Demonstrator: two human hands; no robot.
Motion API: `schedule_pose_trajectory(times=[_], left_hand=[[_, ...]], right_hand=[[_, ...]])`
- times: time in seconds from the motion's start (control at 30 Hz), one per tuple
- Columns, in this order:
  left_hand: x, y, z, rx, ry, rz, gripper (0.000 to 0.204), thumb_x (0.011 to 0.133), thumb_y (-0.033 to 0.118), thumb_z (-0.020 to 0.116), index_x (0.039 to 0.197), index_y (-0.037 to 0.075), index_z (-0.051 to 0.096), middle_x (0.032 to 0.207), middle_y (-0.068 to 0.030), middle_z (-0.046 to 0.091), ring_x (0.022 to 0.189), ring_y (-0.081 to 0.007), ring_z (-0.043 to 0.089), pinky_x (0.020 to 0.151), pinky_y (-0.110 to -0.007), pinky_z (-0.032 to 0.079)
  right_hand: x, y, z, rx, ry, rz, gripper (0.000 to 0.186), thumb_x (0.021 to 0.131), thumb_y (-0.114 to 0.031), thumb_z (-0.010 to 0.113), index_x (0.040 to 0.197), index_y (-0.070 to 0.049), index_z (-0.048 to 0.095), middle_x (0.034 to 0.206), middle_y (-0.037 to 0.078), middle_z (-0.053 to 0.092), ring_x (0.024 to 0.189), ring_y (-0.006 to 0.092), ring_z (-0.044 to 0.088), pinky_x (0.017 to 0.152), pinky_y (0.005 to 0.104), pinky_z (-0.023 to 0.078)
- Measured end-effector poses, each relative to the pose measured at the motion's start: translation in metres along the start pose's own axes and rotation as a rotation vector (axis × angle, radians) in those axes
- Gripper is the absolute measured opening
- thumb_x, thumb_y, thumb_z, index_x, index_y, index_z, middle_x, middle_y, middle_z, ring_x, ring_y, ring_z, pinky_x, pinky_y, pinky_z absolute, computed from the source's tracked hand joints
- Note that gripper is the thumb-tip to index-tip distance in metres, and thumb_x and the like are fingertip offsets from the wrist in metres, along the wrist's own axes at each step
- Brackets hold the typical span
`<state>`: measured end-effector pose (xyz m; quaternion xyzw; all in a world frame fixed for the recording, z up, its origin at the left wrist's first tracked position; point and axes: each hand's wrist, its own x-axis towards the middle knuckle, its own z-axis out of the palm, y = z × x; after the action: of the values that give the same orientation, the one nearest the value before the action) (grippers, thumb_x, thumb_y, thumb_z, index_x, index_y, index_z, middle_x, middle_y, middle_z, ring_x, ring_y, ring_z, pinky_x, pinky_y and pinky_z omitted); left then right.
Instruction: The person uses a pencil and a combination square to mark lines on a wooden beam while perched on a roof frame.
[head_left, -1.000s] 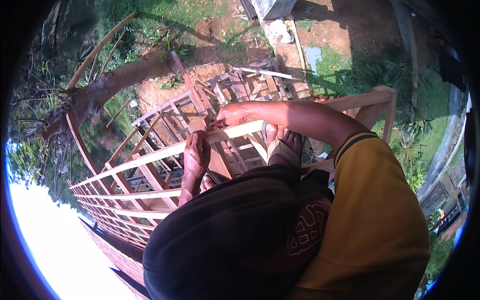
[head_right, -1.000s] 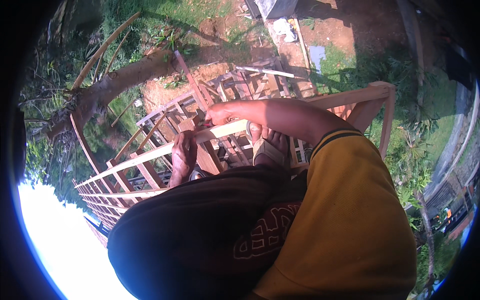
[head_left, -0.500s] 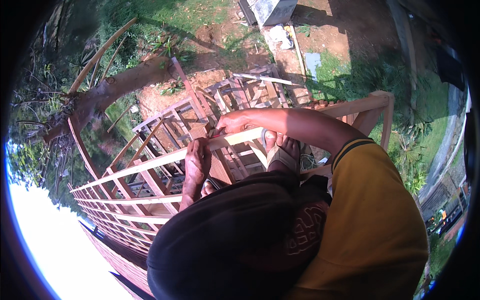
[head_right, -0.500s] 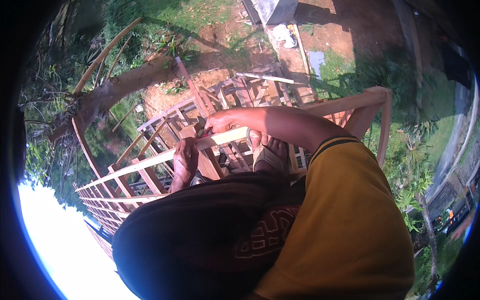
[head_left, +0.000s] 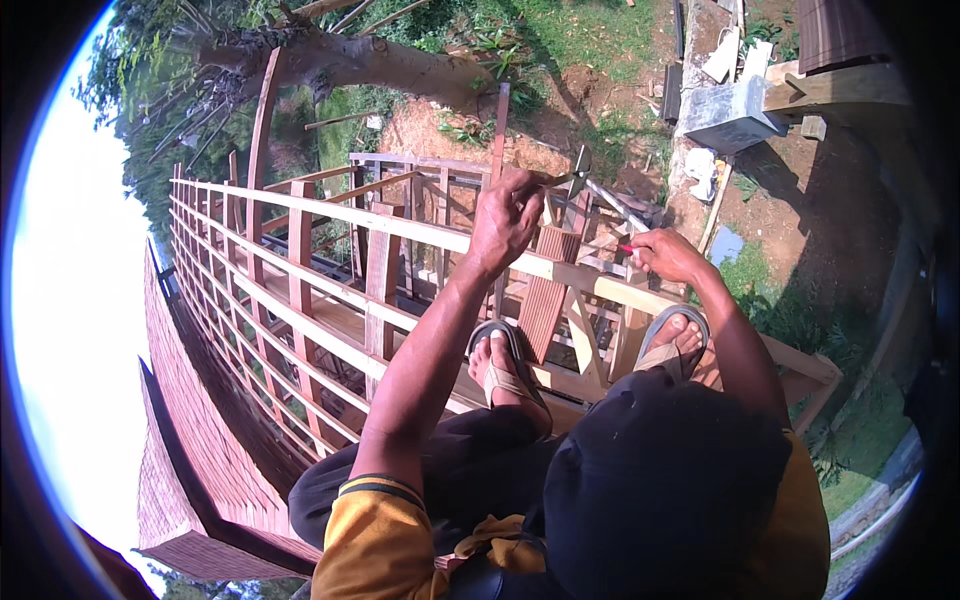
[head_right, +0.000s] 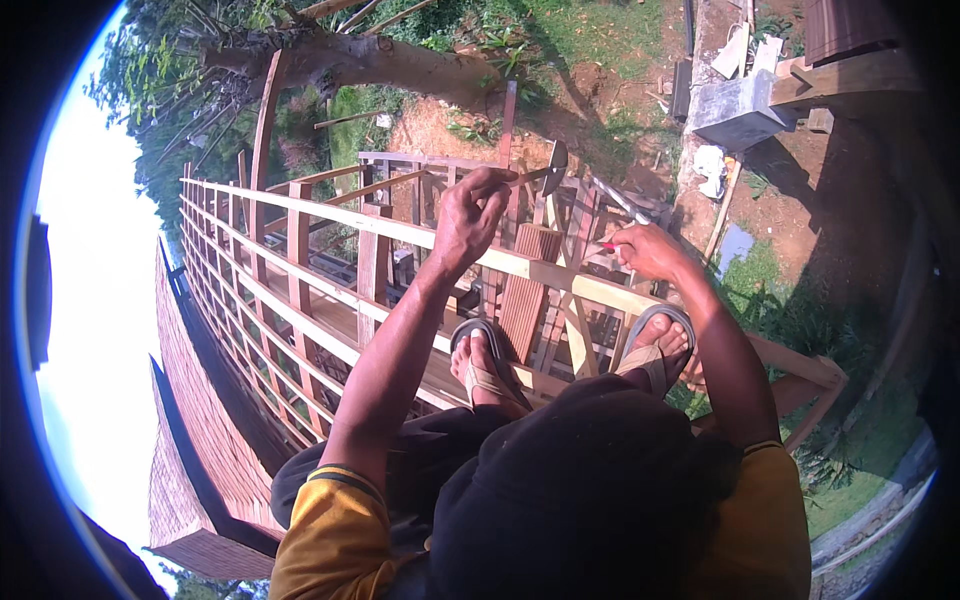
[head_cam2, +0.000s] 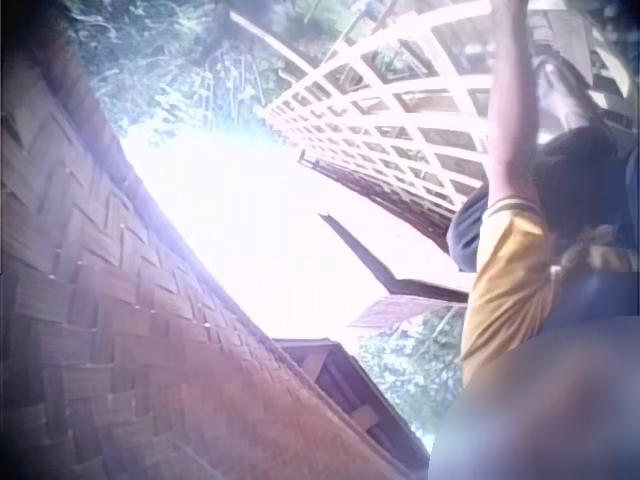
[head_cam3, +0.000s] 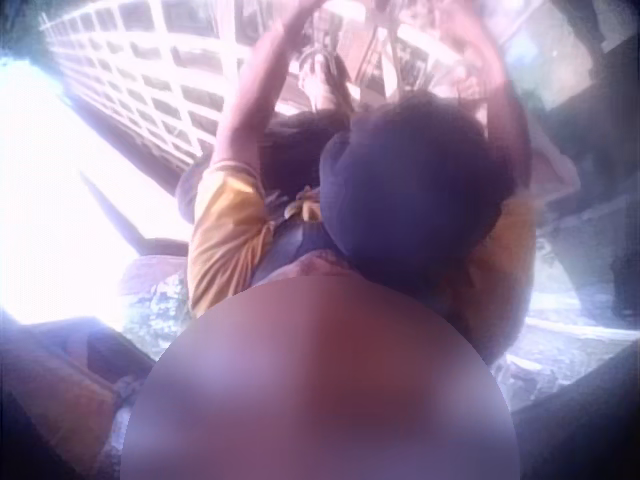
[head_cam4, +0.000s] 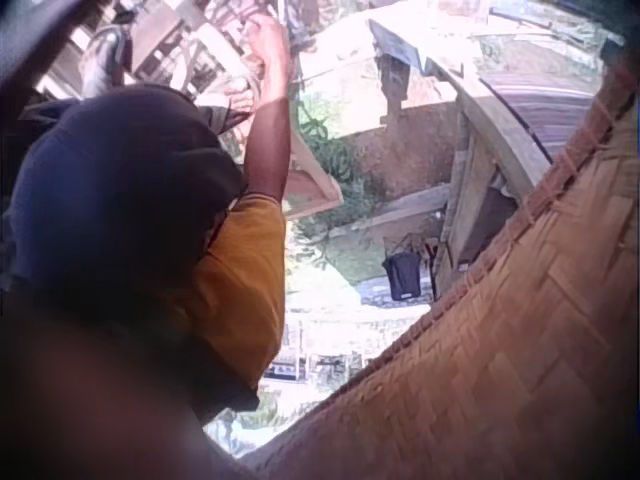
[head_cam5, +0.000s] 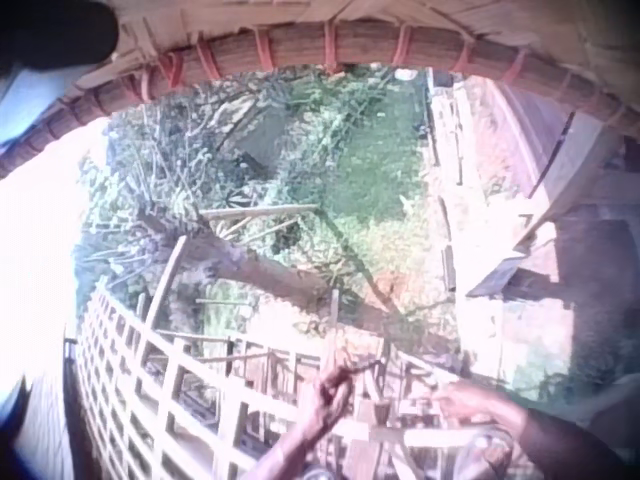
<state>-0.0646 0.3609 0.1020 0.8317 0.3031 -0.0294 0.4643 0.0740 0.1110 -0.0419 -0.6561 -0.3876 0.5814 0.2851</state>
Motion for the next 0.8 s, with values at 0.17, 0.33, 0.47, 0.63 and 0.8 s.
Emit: schedule_pose_trajectory(times=[0.17, 0.33, 0.47, 0.63, 0.8], left_hand=[[0.022, -0.002, -0.16, 0.163, 0.013, 0.064, 0.022, 0.096, 0.012, 0.057, 0.114, 0.003, 0.067, 0.099, -0.0092, 0.072, 0.092, -0.0124, 0.066, 0.079, -0.027, 0.05], [-0.009, -0.064, -0.251, 0.266, 0.049, -0.094, 0.025, 0.097, 0.017, 0.059, 0.114, 0.002, 0.069, 0.101, -0.0101, 0.073, 0.091, -0.0149, 0.068, 0.081, -0.029, 0.052], [-0.01, -0.153, -0.221, 0.194, 0.169, -0.066, 0.027, 0.096, 0.018, 0.059, 0.113, -0.001, 0.068, 0.101, -0.013, 0.073, 0.094, -0.0165, 0.068, 0.084, -0.029, 0.051], [-0.035, -0.216, -0.184, 0.11, 0.207, -0.19, 0.026, 0.095, 0.016, 0.057, 0.113, 0.001, 0.069, 0.1, -0.016, 0.072, 0.094, -0.0239, 0.066, 0.088, -0.034, 0.049], [-0.046, -0.236, -0.188, 0.256, 0.164, -0.194, 0.021, 0.093, 0.013, 0.058, 0.108, 0.004, 0.069, 0.096, -0.0169, 0.069, 0.088, -0.03, 0.064, 0.082, -0.039, 0.05]], right_hand=[[-0.062, -0.069, -0.06, -0.09, 0.081, -0.035, 0.025, 0.09, -0.009, 0.053, 0.108, -0.001, 0.068, 0.091, 0.017, 0.07, 0.083, 0.0307, 0.068, 0.077, 0.039, 0.052], [-0.092, -0.152, -0.095, -0.529, 0.051, -0.257, 0.024, 0.089, -0.012, 0.057, 0.108, -0.008, 0.07, 0.089, 0.013, 0.069, 0.086, 0.0306, 0.067, 0.08, 0.0408, 0.052], [-0.129, -0.263, -0.121, -0.708, -0.225, -0.047, 0.021, 0.086, -0.013, 0.06, 0.104, -0.013, 0.071, 0.085, 0.01, 0.066, 0.085, 0.03, 0.067, 0.076, 0.0424, 0.052], [-0.089, -0.248, -0.107, -0.621, -0.328, 0.022, 0.021, 0.087, -0.016, 0.059, 0.105, -0.011, 0.07, 0.089, 0.011, 0.067, 0.087, 0.0321, 0.067, 0.078, 0.0438, 0.052], [0.041, -0.173, 0.006, -0.135, 0.061, -0.274, 0.027, 0.094, -0.016, 0.054, 0.115, -0.006, 0.068, 0.094, 0.015, 0.069, 0.09, 0.0334, 0.067, 0.084, 0.0435, 0.051]])
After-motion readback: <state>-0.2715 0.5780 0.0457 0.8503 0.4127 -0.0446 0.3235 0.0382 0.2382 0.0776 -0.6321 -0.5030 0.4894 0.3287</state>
